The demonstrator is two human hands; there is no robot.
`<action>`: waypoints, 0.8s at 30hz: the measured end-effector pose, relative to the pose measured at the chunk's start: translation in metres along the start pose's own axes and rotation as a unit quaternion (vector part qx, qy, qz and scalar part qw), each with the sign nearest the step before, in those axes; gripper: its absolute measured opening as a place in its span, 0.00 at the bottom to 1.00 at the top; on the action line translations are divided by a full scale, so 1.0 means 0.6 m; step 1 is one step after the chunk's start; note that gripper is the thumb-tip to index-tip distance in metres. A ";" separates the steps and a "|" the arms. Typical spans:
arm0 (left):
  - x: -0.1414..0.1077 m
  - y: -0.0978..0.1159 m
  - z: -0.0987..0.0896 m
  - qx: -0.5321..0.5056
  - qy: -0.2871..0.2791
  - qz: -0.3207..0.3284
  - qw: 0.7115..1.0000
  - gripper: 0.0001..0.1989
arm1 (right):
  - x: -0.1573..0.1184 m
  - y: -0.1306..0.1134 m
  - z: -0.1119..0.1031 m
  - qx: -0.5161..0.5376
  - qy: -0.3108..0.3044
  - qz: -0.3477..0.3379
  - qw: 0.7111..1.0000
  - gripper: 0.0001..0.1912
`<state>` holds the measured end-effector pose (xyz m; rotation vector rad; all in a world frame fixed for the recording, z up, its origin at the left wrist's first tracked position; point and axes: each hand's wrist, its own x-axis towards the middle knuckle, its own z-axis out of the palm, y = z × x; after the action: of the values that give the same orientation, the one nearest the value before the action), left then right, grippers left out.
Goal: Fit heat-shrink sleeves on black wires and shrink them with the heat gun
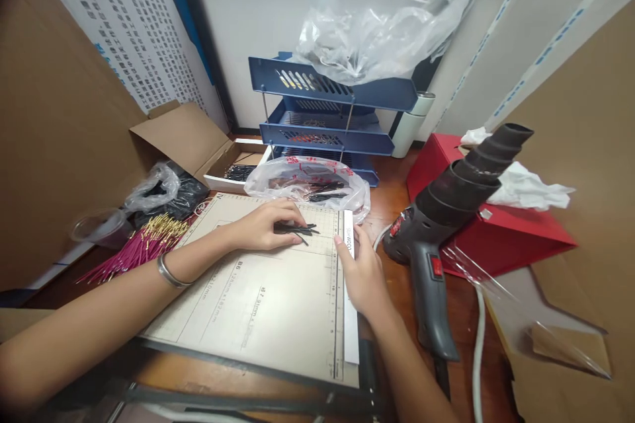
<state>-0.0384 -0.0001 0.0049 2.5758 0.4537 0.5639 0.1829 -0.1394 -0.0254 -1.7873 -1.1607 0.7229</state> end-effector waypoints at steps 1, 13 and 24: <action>-0.002 0.000 0.002 0.000 0.005 0.000 1.000 0.13 | 0.000 0.000 0.000 -0.002 0.004 0.001 1.000 0.40; -0.012 0.008 0.007 0.019 0.020 -0.021 0.999 0.07 | 0.057 -0.030 0.019 -0.039 0.023 0.044 0.998 0.38; -0.007 0.009 0.015 0.014 0.044 -0.014 0.999 0.07 | 0.064 0.010 0.030 0.139 -0.008 -0.002 0.990 0.52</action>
<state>-0.0366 -0.0093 -0.0009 2.5747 0.5286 0.6678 0.1860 -0.0990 -0.0392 -1.5475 -1.0173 0.8538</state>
